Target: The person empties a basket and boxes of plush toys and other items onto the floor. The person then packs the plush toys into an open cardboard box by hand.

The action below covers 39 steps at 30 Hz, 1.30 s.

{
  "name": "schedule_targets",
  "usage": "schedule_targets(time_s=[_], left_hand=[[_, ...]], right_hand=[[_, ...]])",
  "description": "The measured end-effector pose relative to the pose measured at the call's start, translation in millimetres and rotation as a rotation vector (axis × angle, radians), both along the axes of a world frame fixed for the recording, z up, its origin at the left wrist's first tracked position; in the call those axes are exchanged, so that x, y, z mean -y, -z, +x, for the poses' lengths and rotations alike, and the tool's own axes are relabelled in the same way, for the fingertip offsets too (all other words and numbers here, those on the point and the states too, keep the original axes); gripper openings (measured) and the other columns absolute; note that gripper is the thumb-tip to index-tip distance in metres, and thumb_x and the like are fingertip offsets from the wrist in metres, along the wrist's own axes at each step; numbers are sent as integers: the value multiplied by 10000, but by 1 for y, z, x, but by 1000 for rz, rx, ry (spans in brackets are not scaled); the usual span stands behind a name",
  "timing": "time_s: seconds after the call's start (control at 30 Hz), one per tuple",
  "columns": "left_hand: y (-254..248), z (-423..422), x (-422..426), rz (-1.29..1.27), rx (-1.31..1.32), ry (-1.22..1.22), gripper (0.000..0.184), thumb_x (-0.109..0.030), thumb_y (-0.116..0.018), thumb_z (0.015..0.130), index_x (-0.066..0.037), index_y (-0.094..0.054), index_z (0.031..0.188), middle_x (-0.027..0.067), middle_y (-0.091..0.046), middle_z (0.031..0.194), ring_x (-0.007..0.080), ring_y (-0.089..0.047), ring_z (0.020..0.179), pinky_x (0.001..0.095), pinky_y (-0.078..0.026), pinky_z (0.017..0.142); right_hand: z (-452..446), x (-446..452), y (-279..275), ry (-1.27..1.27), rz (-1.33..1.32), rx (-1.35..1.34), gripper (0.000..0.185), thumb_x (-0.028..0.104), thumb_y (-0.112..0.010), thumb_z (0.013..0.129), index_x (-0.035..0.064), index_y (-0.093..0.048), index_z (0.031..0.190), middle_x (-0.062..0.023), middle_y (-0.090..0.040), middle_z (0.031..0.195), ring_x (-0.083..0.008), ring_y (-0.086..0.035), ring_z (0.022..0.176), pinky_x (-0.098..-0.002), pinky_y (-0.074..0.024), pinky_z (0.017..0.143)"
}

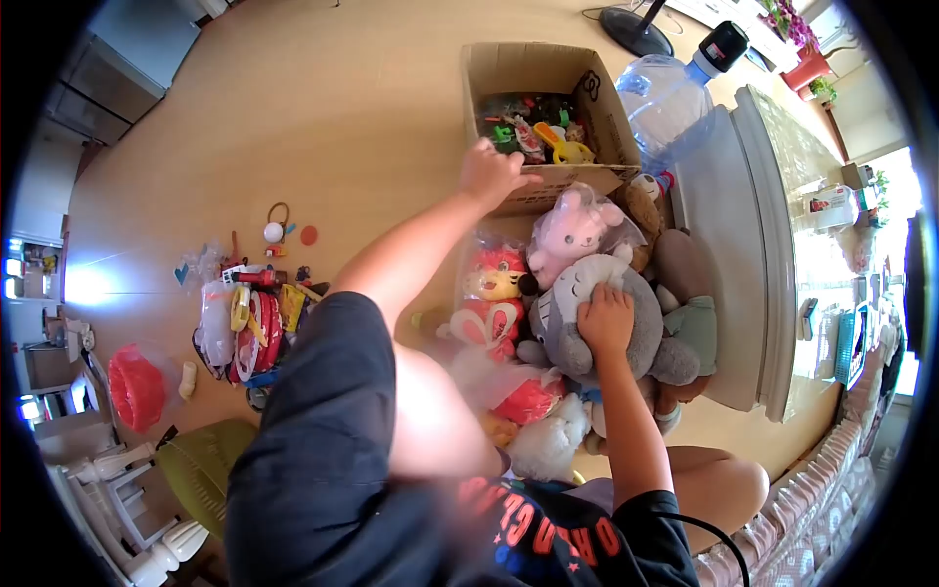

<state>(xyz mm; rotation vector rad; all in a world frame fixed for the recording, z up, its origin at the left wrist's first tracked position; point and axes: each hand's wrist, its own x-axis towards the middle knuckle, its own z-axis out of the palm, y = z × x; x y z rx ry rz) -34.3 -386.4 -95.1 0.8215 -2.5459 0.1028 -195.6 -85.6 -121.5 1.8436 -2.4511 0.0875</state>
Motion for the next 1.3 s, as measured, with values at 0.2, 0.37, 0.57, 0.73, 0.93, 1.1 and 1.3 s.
schedule_targets(time_s=[0.2,0.37,0.57,0.73,0.93,1.1,1.3], left_hand=[[-69,-36,16,138,-501,-211,473,-500,-759,785,-67,-627,646,121,-583,564,300,-548,583,430,-436,701],[-95,-7,40,562,-994,-546,583,-507,-791,769,-17,-551,563,105,-528,491,223,-491,466,403,-399,507],[-20,57,57,891,-1202,-753,622,-471,-746,848,-28,-441,535,19,-431,520,131,-385,533,368,-347,500],[13,76,59,895,-914,-680,659,-574,-660,872,1,-525,578,50,-494,544,161,-450,535,379,-385,534],[14,95,41,914,-814,-673,694,-595,-603,888,44,-575,618,157,-569,561,259,-554,539,449,-431,577],[15,103,37,865,-913,-609,643,-543,-584,932,38,-595,657,145,-578,573,253,-562,561,408,-444,599],[42,125,56,1038,-945,-564,667,-625,-569,920,-6,-617,675,53,-565,618,155,-544,636,355,-444,629]], right_hand=[[40,-37,11,11,-161,-63,569,189,-536,808,-72,-507,1312,-218,-566,1317,-348,-524,1243,-469,-376,1072],[48,-44,11,23,-191,-59,602,166,-532,797,-69,-476,1349,-222,-548,1340,-355,-506,1263,-477,-363,1087],[49,-40,12,16,-185,-54,616,165,-536,792,-67,-464,1358,-218,-534,1353,-356,-499,1266,-478,-359,1089],[51,-28,-15,18,-275,54,529,117,-561,824,-35,-511,1328,-199,-597,1268,-355,-563,1176,-481,-392,1055],[19,50,-73,263,-594,1073,376,79,-558,949,-53,-512,1298,-144,-646,1182,-252,-596,1146,-389,-435,1021],[-3,161,-48,338,-552,1293,657,320,-639,944,-45,-398,1435,-185,-482,1414,-248,-438,1331,-357,-321,1115],[32,197,-35,232,-510,1597,721,272,-624,925,26,-315,1528,-133,-456,1460,-222,-430,1310,-319,-292,1106]])
